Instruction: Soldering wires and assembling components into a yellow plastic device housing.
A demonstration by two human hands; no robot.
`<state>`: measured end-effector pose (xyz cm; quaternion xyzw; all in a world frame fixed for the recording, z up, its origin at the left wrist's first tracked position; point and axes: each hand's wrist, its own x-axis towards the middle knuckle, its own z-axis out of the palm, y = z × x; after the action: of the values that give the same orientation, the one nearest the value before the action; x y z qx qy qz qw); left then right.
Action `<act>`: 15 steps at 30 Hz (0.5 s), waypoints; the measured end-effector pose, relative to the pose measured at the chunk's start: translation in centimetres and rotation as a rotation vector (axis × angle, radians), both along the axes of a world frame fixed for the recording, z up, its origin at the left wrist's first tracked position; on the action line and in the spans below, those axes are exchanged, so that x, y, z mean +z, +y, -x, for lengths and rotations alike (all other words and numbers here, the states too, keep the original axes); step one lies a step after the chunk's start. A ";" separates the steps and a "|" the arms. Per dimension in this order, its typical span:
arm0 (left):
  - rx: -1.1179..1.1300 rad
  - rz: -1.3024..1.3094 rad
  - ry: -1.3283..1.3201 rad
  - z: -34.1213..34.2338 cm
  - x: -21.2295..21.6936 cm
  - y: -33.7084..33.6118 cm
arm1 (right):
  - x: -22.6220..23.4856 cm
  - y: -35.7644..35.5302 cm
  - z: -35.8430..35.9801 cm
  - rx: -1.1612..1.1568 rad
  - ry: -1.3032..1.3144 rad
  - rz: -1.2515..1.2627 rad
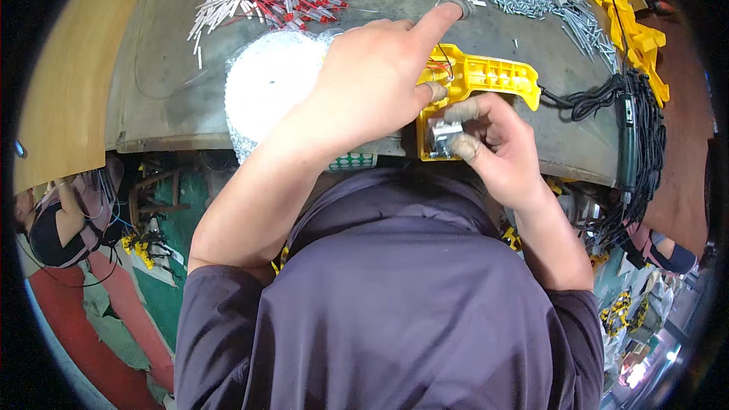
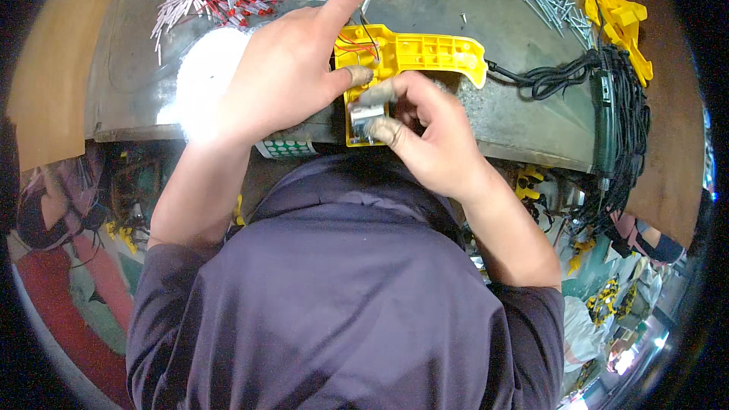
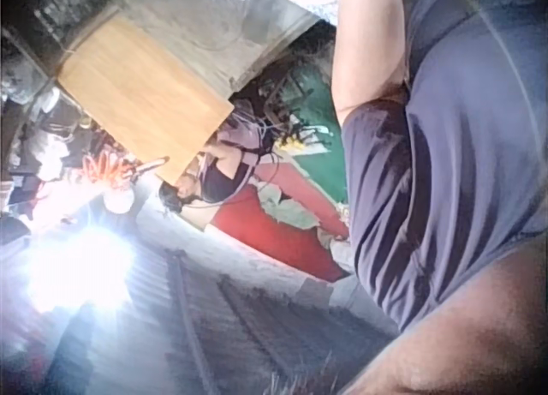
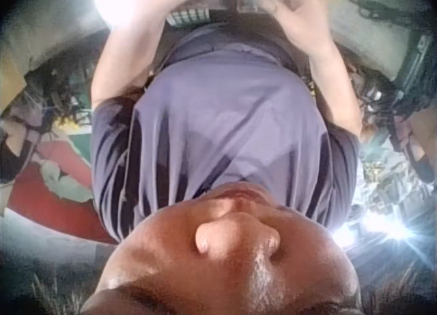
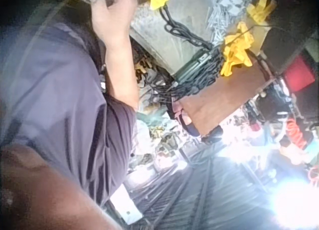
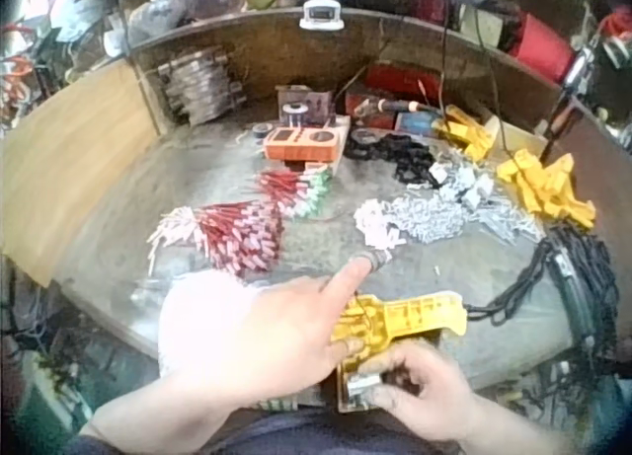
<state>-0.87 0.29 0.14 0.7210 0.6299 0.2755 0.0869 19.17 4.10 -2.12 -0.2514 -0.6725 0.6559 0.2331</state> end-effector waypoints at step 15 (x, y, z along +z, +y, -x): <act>0.036 0.158 -0.244 1.9 0.8 -1.5 | 2.7 5.7 3.9 0.014 -0.070 -0.377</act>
<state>-2.75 -1.16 0.96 0.6615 0.6474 0.3120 0.2143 15.26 9.78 0.57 -0.2211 -0.7931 0.5106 0.2479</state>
